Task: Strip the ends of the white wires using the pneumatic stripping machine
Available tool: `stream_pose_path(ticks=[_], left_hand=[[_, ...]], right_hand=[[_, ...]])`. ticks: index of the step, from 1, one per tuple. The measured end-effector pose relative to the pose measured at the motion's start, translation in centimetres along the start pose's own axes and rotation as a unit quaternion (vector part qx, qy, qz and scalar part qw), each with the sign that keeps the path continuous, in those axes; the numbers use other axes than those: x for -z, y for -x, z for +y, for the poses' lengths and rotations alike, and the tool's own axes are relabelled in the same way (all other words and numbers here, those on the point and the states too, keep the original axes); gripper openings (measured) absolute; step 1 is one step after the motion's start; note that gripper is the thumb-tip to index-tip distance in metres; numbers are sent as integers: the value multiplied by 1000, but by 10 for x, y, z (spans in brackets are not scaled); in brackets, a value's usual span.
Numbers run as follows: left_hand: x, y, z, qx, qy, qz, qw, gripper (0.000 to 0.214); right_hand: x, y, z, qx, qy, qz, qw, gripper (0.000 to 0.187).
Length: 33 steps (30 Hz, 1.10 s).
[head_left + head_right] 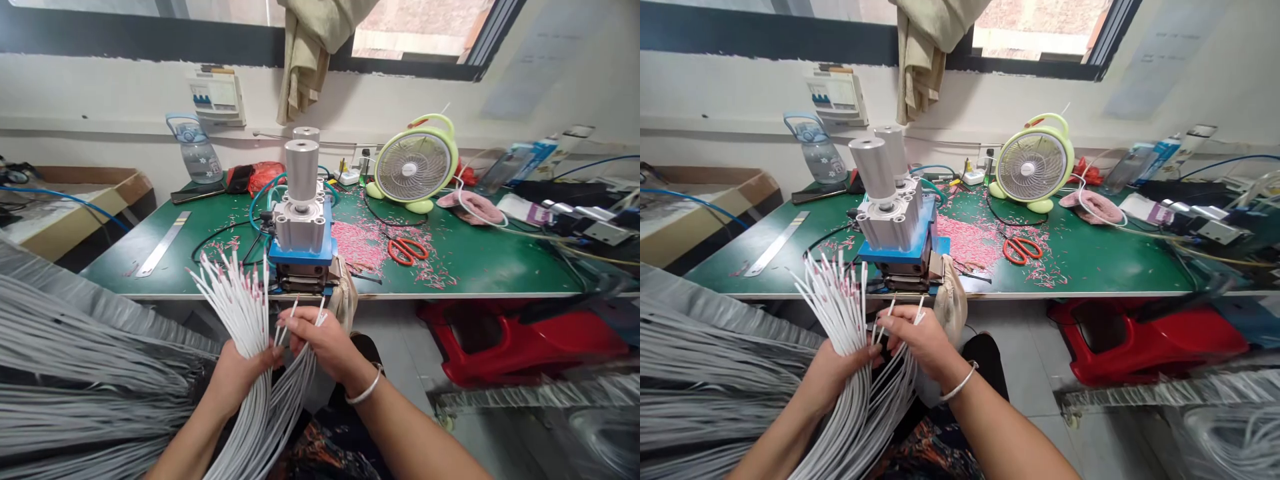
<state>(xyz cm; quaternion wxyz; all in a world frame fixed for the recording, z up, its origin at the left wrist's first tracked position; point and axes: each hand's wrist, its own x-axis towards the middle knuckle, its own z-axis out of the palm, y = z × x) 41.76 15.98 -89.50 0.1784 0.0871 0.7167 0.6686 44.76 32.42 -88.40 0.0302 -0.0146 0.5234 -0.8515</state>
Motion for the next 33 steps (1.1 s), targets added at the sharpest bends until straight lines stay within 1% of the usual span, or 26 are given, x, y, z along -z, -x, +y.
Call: stream_pose_path(ticks=[2,3,5,7,8,10,12,14,16,20,22,25,27,30,31,33], left_hand=[[0,0,3,-2,-39,11,999,21],[1,0,5,4,-30,31,999,21],[3,-1,12,30,42,81,995,24],[5,-2,20,50,125,124,983,27],[6,-3,24,53,150,139,977,28],[9,-4,30,52,174,160,970,29],[11,-5,34,48,183,167,968,30],[12,-5,35,52,190,164,967,29],[13,-5,33,66,202,149,966,29],[12,-5,26,106,213,108,965,29],[10,-4,23,109,211,86,968,30],[6,-4,20,93,201,71,973,30],[3,-4,20,68,172,71,980,29],[0,-4,22,26,84,47,995,23],[-1,-3,22,16,45,33,998,21],[-1,-3,24,3,-30,17,999,19]], right_hand=[[-5,-2,-1,7,13,21,1000,23],[-6,-4,-2,6,-9,39,999,23],[-7,-7,-4,-12,-86,80,993,21],[-7,-11,-9,-33,-156,112,981,20],[-7,-12,-11,-38,-179,126,975,21],[-8,-15,-16,-36,-206,147,967,21],[-8,-18,-18,-31,-221,153,963,22],[-6,-18,-17,-24,-225,139,964,22],[-3,-17,-14,-13,-212,108,971,22],[9,-7,-8,-14,-104,5,995,25],[14,-2,-7,-12,-53,-20,998,26],[17,2,-8,21,-43,-4,999,21],[14,1,-6,30,-48,15,998,21],[5,-1,0,-1,9,35,999,25],[1,-2,3,-10,39,29,999,27],[-6,-2,8,-6,83,5,996,29]])
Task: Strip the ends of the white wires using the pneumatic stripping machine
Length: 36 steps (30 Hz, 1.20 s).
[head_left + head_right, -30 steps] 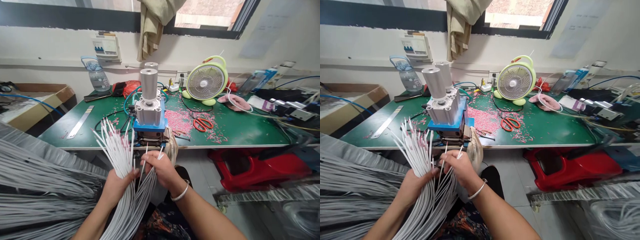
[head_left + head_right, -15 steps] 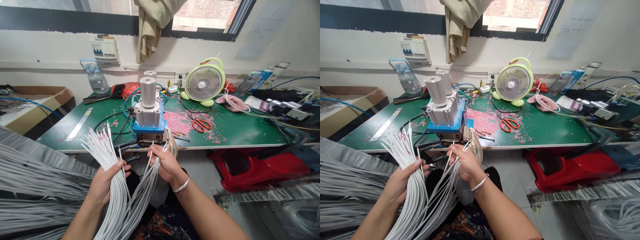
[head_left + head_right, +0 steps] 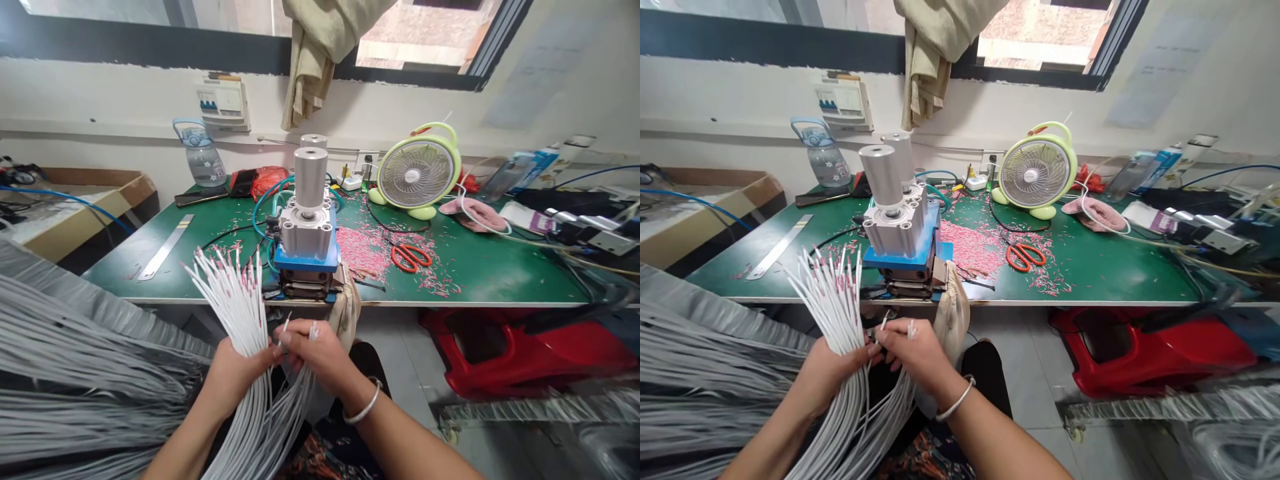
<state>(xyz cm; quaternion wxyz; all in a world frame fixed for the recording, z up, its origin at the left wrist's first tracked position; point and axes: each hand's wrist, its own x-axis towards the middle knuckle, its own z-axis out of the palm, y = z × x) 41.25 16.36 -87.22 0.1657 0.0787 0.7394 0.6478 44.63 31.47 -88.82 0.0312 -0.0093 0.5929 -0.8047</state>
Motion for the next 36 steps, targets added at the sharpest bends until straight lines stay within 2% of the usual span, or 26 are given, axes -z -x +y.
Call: stream_pose_path(ticks=[2,4,6,8,11,18,23,27,30,33,36], left_hand=[[1,0,2,-2,-19,17,1000,20],[3,-1,5,19,51,65,996,23],[6,-3,11,43,151,118,981,27],[10,-5,18,45,218,157,962,28],[16,-8,30,23,261,181,948,23],[17,-8,43,-5,263,186,947,17],[18,-8,43,2,270,177,946,17],[18,-6,33,68,319,137,935,18],[14,-4,21,111,311,118,937,22],[7,-1,8,113,264,108,952,28],[1,1,-2,87,228,76,967,30]], right_hand=[[-5,0,1,21,4,5,1000,32],[-6,-1,-3,38,-32,52,997,31],[-4,-3,-8,33,-94,95,990,28],[0,-6,-14,19,-157,117,980,27],[4,-10,-19,-2,-228,130,965,27],[5,-16,-20,-19,-304,138,942,25],[6,-16,-21,4,-280,133,951,24],[7,-8,-13,50,-224,86,969,27],[8,1,-6,63,-173,57,981,28],[9,8,-3,66,-139,49,987,27],[8,10,-3,62,-127,46,989,21]])
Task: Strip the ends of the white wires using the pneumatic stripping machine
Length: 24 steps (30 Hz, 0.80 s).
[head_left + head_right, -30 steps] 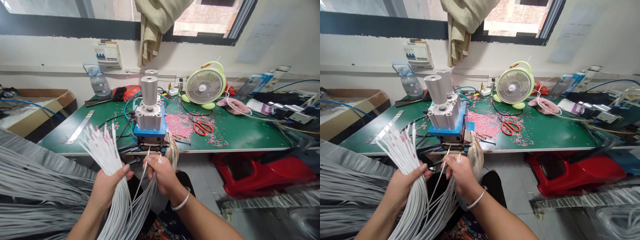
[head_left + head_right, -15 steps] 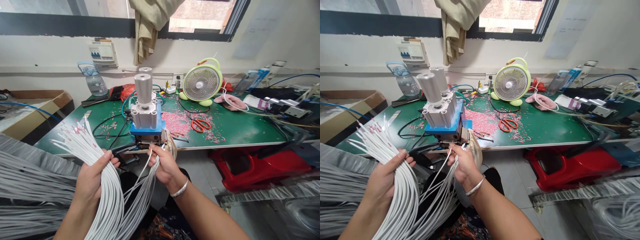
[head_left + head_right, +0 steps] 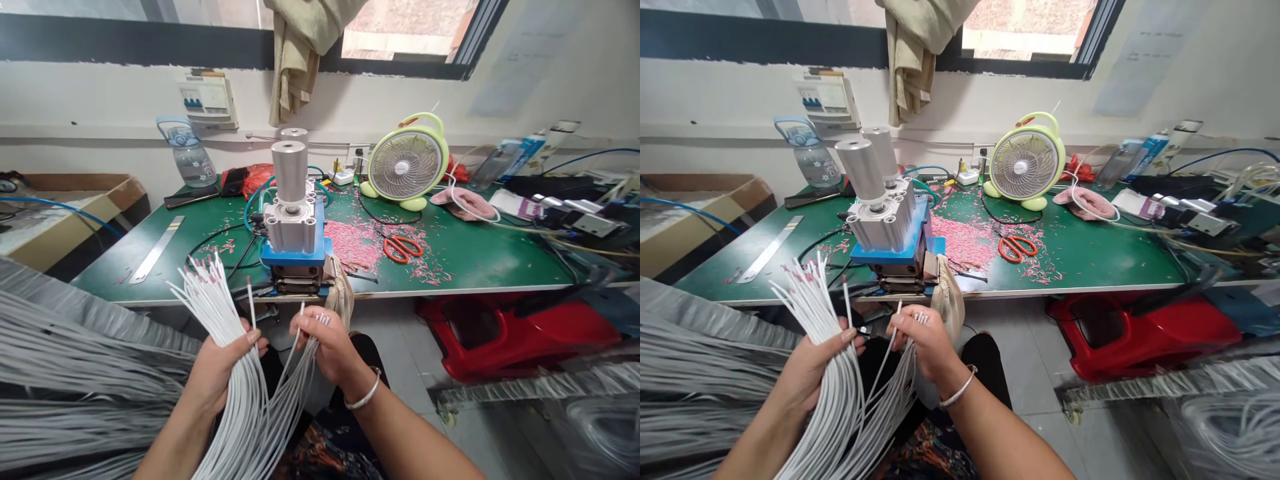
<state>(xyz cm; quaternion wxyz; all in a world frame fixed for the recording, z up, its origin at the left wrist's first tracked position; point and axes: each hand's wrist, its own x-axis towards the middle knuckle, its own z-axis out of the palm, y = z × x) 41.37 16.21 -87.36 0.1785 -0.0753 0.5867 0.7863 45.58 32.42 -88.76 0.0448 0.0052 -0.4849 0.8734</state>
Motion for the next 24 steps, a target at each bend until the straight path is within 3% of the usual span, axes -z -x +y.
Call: stream_pose_path(ticks=[4,7,13,17,20,24], left_hand=[[0,2,-10,-63,-109,-50,991,25],[0,3,-10,-75,-161,-58,982,23],[-1,4,14,-51,-2,33,998,27],[-1,5,29,-42,75,58,995,21],[0,5,28,11,112,64,992,17],[1,4,13,24,75,55,995,20]], right_hand=[[-7,-2,-1,-37,48,-8,998,21],[-14,-5,-2,-43,94,13,995,23],[-14,-16,-13,-54,-69,74,993,22],[-11,-21,-16,-55,-110,80,989,22],[-5,-20,-14,-42,-100,57,992,21],[8,-13,-9,-37,-29,-42,998,26]])
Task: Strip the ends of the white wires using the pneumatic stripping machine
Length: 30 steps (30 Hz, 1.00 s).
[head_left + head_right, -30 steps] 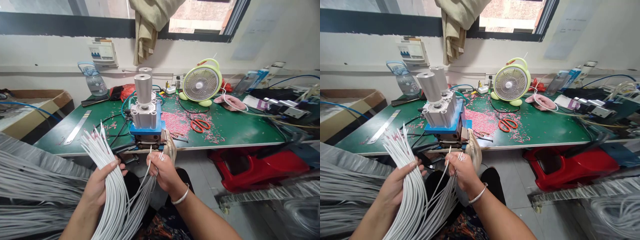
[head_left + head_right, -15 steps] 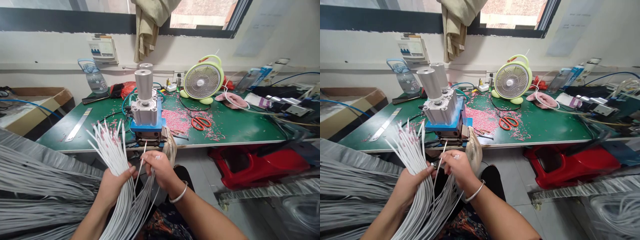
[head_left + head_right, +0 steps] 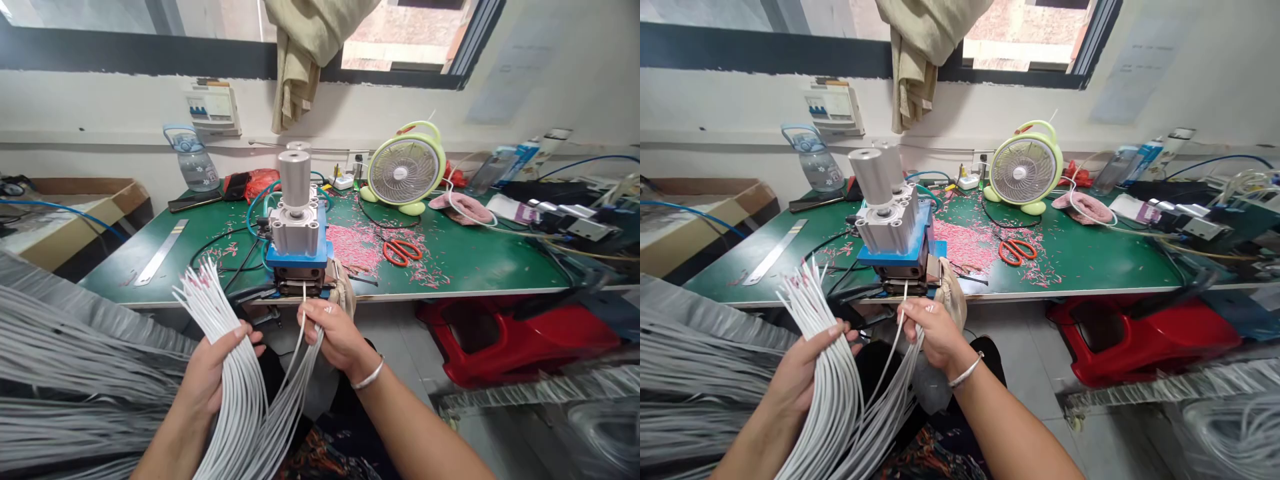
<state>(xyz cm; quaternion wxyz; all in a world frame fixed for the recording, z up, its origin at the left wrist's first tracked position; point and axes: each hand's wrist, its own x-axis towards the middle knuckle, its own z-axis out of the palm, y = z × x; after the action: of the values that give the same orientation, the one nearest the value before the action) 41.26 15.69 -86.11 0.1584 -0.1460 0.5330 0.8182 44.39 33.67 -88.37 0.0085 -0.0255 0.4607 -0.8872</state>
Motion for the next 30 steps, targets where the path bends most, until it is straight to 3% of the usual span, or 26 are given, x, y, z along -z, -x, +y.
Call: stream_pose_path(ticks=[2,5,9,12,15,18,23,27,30], left_hand=[[3,-1,-8,-5,-41,-16,999,23],[6,-1,-17,-29,-106,-67,992,23],[7,-1,-24,-90,-216,-122,965,18],[9,-2,-31,-82,-262,-156,949,23],[14,-2,-36,-71,-284,-171,941,28],[19,-4,-36,-85,-317,-155,932,18],[20,-5,-25,-56,-145,-60,986,23],[19,-5,-17,-42,-84,-31,995,29],[20,-6,-17,-26,-79,-18,996,32]], right_hand=[[5,5,2,-10,28,-32,999,26],[7,10,4,-21,-1,-31,999,21],[-2,8,7,-24,-14,10,1000,22],[-12,5,11,-25,30,58,998,32],[-19,4,14,-15,51,79,995,30],[-22,4,12,-5,38,82,996,28],[-23,-3,-3,-24,-64,123,990,27],[-22,-11,-11,-46,-133,150,979,23],[-19,-12,-9,-38,-129,141,981,23]])
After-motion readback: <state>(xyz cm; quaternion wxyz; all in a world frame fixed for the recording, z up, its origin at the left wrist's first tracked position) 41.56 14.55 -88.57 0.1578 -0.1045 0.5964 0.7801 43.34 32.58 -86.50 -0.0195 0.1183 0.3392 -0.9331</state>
